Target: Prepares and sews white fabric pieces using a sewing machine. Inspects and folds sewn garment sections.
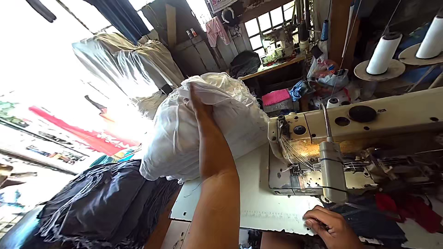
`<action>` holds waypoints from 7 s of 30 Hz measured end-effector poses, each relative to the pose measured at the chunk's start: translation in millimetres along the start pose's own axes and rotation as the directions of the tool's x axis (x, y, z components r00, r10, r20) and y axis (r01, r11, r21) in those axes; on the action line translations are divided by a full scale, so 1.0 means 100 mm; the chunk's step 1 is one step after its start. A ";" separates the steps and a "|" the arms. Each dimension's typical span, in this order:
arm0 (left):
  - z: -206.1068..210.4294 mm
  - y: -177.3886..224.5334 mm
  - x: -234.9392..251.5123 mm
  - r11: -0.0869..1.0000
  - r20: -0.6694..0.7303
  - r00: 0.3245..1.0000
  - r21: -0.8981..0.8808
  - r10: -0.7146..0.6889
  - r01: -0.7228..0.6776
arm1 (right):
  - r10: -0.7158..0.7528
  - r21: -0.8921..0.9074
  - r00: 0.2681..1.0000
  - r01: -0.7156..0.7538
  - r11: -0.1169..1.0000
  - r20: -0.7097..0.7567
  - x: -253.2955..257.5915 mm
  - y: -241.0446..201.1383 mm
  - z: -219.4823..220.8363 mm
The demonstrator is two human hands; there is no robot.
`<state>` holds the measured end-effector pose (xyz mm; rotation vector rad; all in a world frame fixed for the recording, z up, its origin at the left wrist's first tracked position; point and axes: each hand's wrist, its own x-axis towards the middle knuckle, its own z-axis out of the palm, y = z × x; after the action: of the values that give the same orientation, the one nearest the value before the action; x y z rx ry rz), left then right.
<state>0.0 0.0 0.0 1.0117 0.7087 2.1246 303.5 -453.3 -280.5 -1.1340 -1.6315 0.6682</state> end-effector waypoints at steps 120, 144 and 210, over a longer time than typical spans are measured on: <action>-0.55 0.26 -0.86 0.963 0.191 0.980 -0.268 0.062 -0.009 | 0.020 0.080 0.997 -0.014 0.997 -0.072 -0.05 0.04 0.03; -2.34 1.04 -4.63 0.893 0.679 0.658 0.451 -0.327 -0.021 | 0.157 -0.107 0.987 -0.158 0.982 -0.022 0.02 -0.23 0.09; -1.92 0.71 -4.49 0.386 0.355 0.260 0.353 -0.898 0.852 | 0.394 0.265 0.912 -0.410 0.873 0.111 0.45 -0.69 0.73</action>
<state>32.8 -419.3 -257.1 0.8252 0.8255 0.7575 208.3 -433.5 -229.1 -1.2595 -1.2932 1.1730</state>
